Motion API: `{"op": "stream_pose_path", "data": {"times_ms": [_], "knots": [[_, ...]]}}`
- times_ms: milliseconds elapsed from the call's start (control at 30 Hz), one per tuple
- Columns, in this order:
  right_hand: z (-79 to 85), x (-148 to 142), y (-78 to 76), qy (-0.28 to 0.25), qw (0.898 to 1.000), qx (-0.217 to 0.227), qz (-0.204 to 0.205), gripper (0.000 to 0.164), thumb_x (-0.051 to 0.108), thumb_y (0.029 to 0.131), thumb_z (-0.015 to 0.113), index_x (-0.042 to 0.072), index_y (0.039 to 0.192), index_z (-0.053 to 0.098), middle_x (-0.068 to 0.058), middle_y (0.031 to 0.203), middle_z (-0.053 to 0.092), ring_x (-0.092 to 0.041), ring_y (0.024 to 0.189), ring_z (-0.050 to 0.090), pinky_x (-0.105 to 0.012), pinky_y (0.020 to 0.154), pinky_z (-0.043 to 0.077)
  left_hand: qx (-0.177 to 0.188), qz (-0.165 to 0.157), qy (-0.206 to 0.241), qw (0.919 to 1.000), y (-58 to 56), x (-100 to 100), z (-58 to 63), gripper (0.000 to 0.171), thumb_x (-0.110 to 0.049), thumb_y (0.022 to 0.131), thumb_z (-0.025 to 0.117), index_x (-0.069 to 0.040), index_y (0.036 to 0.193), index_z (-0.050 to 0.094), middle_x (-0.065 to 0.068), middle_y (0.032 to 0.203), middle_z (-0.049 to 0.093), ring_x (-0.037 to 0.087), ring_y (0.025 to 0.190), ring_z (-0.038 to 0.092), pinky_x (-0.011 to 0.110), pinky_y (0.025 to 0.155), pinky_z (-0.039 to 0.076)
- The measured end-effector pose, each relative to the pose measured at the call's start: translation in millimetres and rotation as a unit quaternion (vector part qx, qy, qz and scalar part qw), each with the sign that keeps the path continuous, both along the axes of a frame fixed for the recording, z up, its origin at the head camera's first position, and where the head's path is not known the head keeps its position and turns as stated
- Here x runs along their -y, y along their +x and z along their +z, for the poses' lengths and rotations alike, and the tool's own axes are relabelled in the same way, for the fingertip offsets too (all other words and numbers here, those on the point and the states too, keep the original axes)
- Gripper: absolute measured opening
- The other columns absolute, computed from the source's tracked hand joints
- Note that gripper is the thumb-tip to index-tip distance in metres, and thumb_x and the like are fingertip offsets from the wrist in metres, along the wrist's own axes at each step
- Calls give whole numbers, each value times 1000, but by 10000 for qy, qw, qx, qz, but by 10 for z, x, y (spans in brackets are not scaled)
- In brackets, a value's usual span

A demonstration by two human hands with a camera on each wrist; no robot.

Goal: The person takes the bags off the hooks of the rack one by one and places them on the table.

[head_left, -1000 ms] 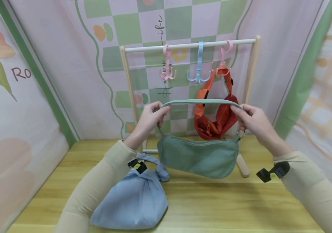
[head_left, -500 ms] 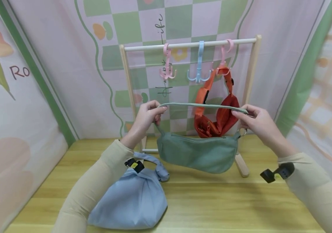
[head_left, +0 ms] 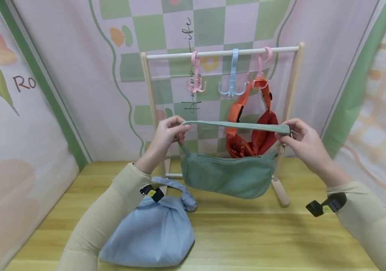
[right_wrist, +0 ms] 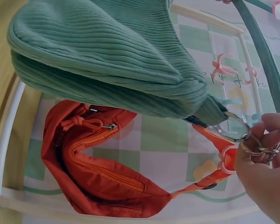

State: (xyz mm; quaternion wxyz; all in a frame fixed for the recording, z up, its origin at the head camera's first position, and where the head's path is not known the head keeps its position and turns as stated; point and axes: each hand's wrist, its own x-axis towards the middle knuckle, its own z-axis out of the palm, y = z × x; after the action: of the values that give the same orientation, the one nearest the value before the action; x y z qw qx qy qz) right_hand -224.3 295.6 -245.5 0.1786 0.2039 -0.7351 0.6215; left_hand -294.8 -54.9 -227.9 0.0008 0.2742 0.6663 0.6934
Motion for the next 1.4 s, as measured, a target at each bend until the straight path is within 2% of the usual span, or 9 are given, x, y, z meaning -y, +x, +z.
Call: {"op": "stream_pose_path", "data": {"times_ms": [100, 300, 467, 767, 1067, 1200, 1400], "knots": [[-12, -5, -11, -304, 9994, -122, 134, 22, -2, 85, 53, 1, 106, 49, -4, 95, 56, -6, 80, 60, -16, 63, 50, -52, -14, 67, 10000, 13, 9, -1, 12, -17, 83, 60, -8, 79, 54, 1, 55, 48, 16, 50, 46, 29, 53, 46], [-33, -12, -27, -585, 9980, -227, 23, 29, -1, 84, 54, -2, 113, 48, -3, 98, 57, -5, 76, 59, -14, 61, 50, -119, 0, 110, 9999, 23, 22, -16, 12, -17, 83, 60, -7, 82, 54, 3, 61, 51, 16, 52, 48, 29, 54, 46], [-52, -2, -33, -847, 9960, -254, 115, 30, -1, 85, 53, -4, 115, 46, -7, 94, 57, -7, 71, 59, -15, 60, 50, -91, 0, 220, 9997, 23, 31, -41, 10, -14, 84, 60, -6, 84, 55, 4, 63, 53, 16, 54, 50, 29, 56, 47], [-84, -5, -41, -866, 9960, -175, 118, 34, 1, 86, 52, -7, 119, 47, -7, 90, 57, -9, 74, 59, -15, 65, 50, -232, -5, 227, 9995, 0, 67, -113, 12, -16, 86, 58, -6, 91, 55, 5, 70, 53, 16, 59, 51, 26, 59, 47], [-143, -26, -33, -745, 9972, 14, 33, 31, 6, 87, 53, -5, 116, 51, -4, 84, 62, -9, 76, 59, -14, 64, 50, -94, 14, 127, 9999, -22, 109, -213, 30, -26, 86, 56, -4, 106, 55, 7, 73, 54, 17, 63, 54, 29, 63, 51], [-156, -5, -18, -878, 9959, 81, 178, 31, 8, 88, 52, -8, 114, 50, -5, 81, 62, -10, 73, 59, -15, 61, 50, -63, 7, 3, 10000, 21, 117, -226, 31, -27, 88, 53, -5, 109, 57, 9, 72, 55, 20, 63, 54, 31, 65, 51], [-194, 28, -2, -1112, 9929, 187, 374, 26, 9, 88, 51, -8, 108, 52, -6, 78, 61, -10, 70, 59, -17, 60, 51, -42, 62, -322, 9995, 157, 122, -203, 35, -32, 91, 47, -6, 111, 59, 11, 75, 58, 24, 69, 58, 39, 72, 51]]}}
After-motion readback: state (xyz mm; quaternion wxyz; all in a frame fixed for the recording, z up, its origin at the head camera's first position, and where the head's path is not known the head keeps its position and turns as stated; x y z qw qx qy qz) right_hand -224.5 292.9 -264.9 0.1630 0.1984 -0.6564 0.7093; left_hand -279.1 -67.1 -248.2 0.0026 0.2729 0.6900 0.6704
